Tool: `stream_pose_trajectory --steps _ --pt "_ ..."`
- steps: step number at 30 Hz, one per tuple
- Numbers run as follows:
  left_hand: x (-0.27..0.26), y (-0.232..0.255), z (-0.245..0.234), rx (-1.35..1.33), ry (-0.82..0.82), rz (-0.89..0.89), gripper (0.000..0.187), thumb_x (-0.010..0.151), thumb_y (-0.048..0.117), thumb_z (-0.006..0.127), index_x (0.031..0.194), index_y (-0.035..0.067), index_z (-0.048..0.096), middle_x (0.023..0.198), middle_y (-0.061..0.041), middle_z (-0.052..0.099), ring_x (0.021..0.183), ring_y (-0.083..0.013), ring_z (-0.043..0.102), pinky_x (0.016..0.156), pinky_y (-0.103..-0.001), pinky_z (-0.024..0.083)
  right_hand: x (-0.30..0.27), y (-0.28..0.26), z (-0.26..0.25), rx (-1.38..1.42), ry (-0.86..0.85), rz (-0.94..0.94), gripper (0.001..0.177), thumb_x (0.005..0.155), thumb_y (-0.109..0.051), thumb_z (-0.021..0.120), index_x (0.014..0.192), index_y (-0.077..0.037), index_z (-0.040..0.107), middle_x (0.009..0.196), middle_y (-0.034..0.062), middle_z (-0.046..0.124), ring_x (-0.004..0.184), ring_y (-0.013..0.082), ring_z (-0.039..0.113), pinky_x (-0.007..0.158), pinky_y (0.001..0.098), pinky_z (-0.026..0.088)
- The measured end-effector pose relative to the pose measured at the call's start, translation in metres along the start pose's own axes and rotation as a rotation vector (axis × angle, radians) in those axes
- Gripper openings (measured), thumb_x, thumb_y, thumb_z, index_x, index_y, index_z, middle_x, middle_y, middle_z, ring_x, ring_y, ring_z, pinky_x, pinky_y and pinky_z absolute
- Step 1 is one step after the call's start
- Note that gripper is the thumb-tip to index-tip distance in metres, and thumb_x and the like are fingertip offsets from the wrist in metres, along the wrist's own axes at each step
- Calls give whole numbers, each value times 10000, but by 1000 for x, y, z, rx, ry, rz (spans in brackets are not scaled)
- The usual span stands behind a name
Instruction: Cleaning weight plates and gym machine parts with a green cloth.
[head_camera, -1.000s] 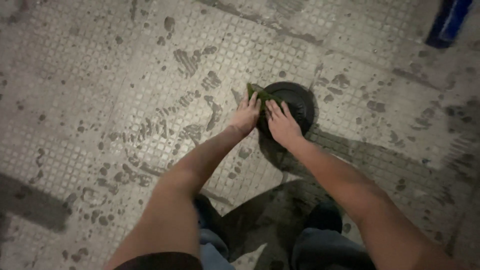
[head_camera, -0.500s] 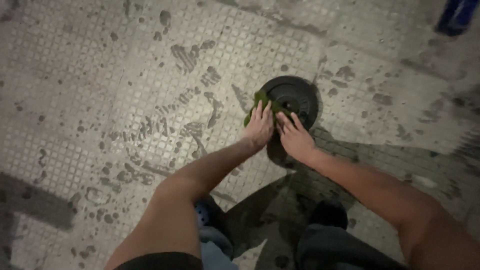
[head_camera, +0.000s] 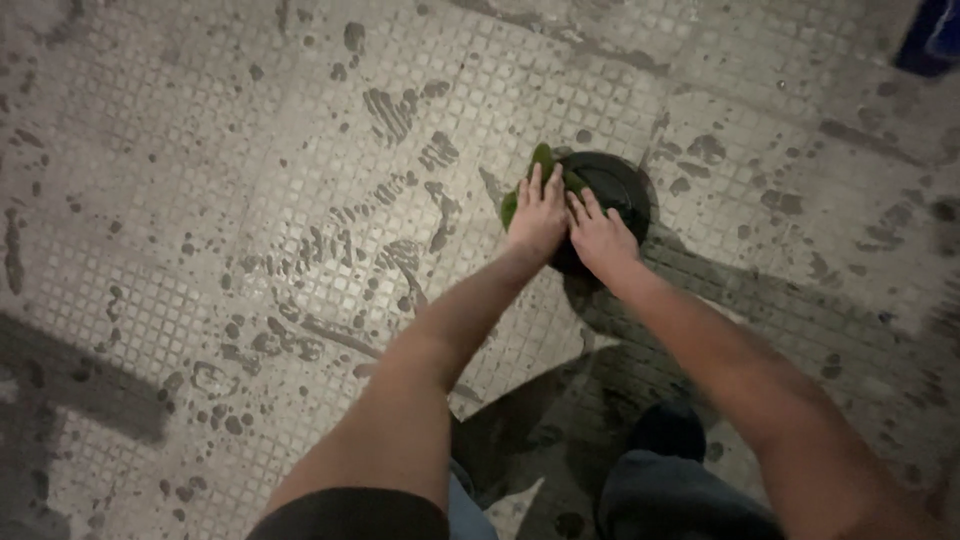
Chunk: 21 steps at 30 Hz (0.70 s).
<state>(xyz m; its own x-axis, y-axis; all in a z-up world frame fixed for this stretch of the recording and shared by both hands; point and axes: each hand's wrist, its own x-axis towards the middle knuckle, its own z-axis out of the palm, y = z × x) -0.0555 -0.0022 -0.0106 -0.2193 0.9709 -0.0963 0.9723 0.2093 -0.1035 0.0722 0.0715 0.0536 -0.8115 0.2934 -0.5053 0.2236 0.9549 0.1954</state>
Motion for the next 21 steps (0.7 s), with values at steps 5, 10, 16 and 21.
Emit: stream_pose_trajectory --steps 5,10,16,21 --pt "28 14 5 -172 -93 1 573 1003 231 484 1535 47 374 1678 -152 194 1503 -468 249 1167 -550 353 -4 26 33 -91 71 88 627 1019 -237 586 1591 -48 411 1713 105 267 1434 301 376 1078 434 440" --pt "52 38 15 -161 -58 236 591 1033 197 536 1565 -41 438 1650 -222 360 1522 -460 369 1276 -473 372 0 46 63 -163 124 167 613 958 -241 574 1537 -65 479 1684 93 324 1325 315 460 1021 431 463" --pt "18 25 8 -281 -41 82 581 976 129 551 1511 -77 456 1631 -212 348 1471 -476 358 1155 -502 413 19 39 51 350 285 244 417 1061 -233 549 1451 -113 636 1533 181 498 1309 320 510 1111 469 460" --pt "-14 13 -61 -88 -295 -37 527 1001 211 493 1479 -11 476 1629 -233 305 1468 -499 326 1146 -522 393 38 46 37 428 323 -83 577 869 13 579 1412 -169 648 1527 -21 540 1375 358 466 1091 495 431"
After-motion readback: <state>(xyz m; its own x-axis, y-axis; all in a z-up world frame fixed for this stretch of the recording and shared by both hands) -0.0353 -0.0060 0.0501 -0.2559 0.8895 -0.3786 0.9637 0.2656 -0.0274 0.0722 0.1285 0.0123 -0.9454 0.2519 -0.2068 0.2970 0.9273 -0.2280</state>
